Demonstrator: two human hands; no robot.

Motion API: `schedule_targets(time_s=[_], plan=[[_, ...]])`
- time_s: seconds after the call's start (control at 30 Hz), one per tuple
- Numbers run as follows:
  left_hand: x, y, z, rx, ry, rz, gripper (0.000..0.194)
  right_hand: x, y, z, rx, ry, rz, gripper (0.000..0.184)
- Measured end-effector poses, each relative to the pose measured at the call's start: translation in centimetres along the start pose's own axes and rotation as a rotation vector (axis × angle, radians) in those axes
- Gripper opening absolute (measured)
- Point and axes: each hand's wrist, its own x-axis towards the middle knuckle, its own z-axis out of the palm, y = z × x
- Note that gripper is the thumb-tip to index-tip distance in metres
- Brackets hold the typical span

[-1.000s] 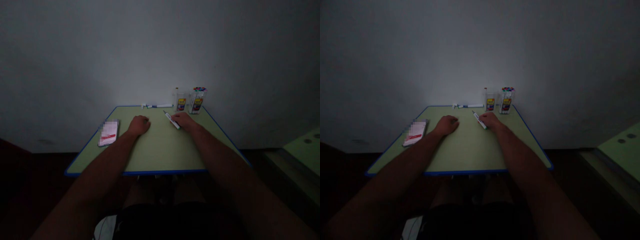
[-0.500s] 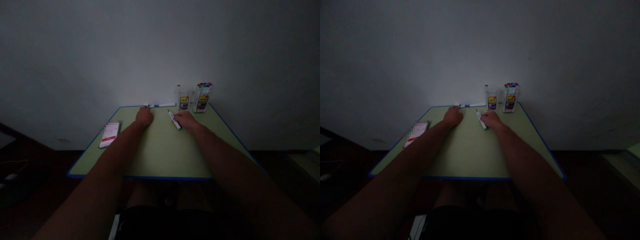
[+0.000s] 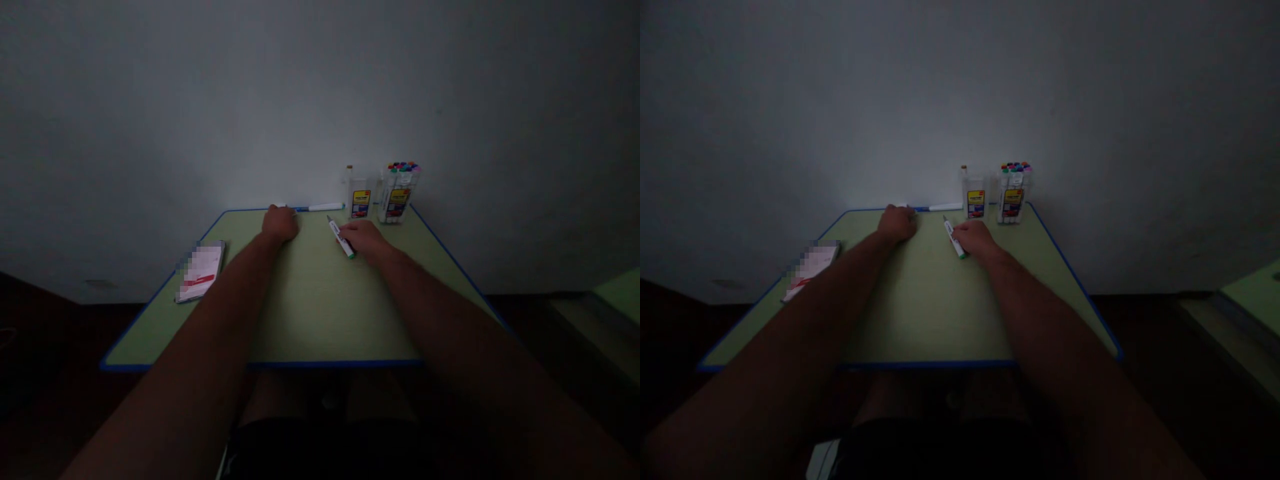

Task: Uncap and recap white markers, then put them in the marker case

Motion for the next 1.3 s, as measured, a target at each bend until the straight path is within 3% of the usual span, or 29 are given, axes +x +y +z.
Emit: schedule_targets(time_s=[0.3,0.6,0.77,0.97,1.13,1.3], plan=[[-3.6,-0.6,-1.9,-0.215,-0.019,-0.042,0.030,0.4,0.5,-0.1,-0.015,-0.001,-0.046,0.020],[-9.0,0.1,-4.5,-0.511,-0.164,-0.041,0.017,-0.1,0.3,0.3,0.085,-0.076,-0.044,0.023],[-10.4,0.1,-5.1,-0.835,-0.088,-0.132,0.019,-1.1,-0.3,0.2,0.210,-0.181,-0.027,0.023],[-10.2,-0.6,-4.7,-1.122,0.031,-0.113,0.018,-1.4,-0.5,-0.1,0.336,-0.252,-0.083,0.019],[-9.9,-0.3,-3.8,-1.182,0.068,-0.094,0.022,-1.9,-0.7,-0.2,0.364,-0.237,-0.073,0.018],[-10.0,0.1,-4.2,-1.146,0.123,-0.063,0.023,-2.5,-1.1,-0.2,0.399,-0.210,-0.068,0.018]])
